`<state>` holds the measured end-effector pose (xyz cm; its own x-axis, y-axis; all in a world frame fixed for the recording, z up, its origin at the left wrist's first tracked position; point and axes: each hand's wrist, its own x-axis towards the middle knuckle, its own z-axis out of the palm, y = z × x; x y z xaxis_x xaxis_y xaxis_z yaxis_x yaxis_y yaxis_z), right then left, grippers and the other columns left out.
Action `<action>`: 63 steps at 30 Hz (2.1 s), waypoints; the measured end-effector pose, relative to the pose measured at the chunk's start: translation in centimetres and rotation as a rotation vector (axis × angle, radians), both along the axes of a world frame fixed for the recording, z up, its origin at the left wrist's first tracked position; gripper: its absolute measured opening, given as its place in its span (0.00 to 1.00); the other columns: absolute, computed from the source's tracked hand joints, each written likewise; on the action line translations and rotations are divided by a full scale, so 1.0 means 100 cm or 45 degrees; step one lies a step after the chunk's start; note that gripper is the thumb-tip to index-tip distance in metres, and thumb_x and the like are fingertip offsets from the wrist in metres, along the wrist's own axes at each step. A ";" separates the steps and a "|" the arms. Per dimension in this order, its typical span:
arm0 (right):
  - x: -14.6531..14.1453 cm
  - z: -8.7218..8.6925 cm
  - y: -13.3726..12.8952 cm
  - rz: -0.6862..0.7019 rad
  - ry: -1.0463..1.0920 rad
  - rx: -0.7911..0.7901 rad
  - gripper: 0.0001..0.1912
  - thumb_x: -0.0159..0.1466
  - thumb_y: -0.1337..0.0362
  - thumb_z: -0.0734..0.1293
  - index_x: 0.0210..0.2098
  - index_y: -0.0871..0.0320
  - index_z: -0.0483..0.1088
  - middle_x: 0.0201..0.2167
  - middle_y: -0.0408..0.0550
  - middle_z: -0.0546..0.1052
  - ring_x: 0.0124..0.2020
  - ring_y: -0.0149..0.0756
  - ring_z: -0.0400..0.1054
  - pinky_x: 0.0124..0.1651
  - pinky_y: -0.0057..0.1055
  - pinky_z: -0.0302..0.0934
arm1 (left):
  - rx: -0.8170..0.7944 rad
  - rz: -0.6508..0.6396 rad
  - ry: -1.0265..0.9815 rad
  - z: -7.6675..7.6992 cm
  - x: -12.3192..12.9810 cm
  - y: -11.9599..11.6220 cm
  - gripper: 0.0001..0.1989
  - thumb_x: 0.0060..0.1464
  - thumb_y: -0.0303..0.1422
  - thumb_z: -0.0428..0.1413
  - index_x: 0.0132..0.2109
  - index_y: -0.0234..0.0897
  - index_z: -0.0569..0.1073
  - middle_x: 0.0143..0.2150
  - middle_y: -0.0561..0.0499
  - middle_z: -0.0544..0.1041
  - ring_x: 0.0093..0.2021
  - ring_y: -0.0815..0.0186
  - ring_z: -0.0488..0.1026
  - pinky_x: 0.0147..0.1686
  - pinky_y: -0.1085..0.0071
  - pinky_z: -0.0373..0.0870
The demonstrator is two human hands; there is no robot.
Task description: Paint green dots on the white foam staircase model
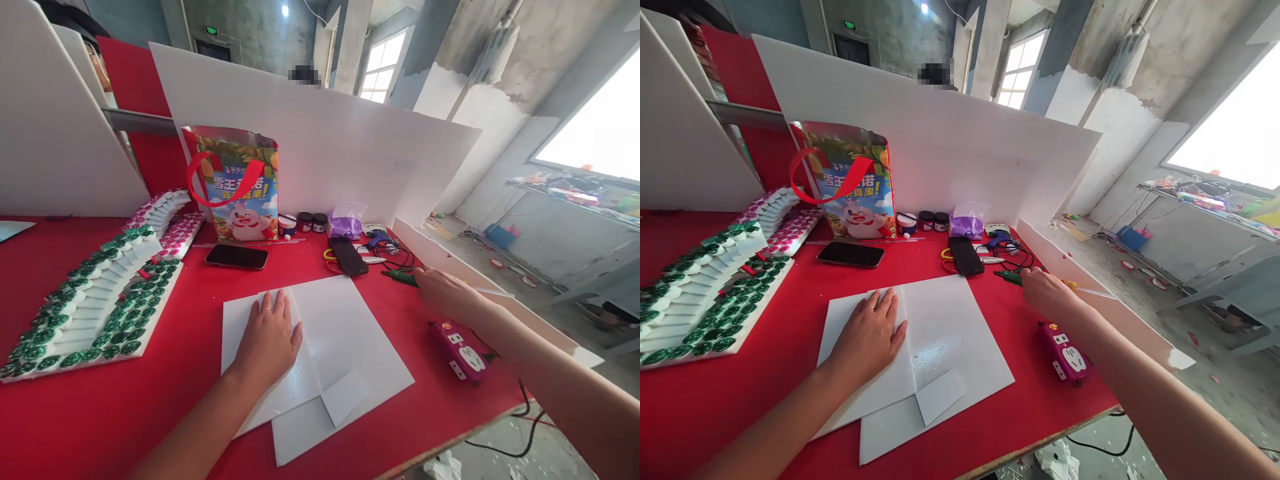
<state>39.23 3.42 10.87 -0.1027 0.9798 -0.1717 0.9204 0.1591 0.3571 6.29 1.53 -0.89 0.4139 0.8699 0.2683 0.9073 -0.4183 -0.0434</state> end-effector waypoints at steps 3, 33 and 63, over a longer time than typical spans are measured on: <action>-0.016 0.008 -0.019 -0.224 0.386 -0.043 0.12 0.67 0.68 0.58 0.41 0.60 0.73 0.28 0.49 0.77 0.25 0.35 0.72 0.24 0.27 0.62 | -0.016 -0.001 0.012 0.002 0.000 0.000 0.28 0.65 0.35 0.45 0.63 0.17 0.70 0.65 0.29 0.71 0.64 0.39 0.68 0.58 0.46 0.68; -0.102 -0.033 -0.097 -0.503 2.689 -0.665 0.29 0.58 0.58 0.78 0.56 0.55 0.69 0.43 0.53 0.80 0.33 0.32 0.75 0.32 0.28 0.65 | 0.039 -0.054 -0.058 0.000 -0.003 -0.001 0.28 0.65 0.34 0.43 0.62 0.15 0.70 0.63 0.26 0.72 0.63 0.37 0.67 0.55 0.45 0.69; -0.072 -0.061 -0.116 -0.444 1.355 -0.370 0.15 0.56 0.53 0.71 0.38 0.55 0.69 0.20 0.34 0.63 0.22 0.28 0.56 0.25 0.25 0.48 | -0.038 -0.116 -0.126 0.007 -0.018 0.004 0.24 0.66 0.37 0.48 0.62 0.26 0.73 0.63 0.35 0.74 0.63 0.43 0.68 0.59 0.50 0.68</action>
<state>32.05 -8.14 4.81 -0.0624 0.9210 -0.3845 0.7439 -0.2139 -0.6332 4.53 1.97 -0.21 0.4640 0.8383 0.2864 0.8648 -0.4987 0.0585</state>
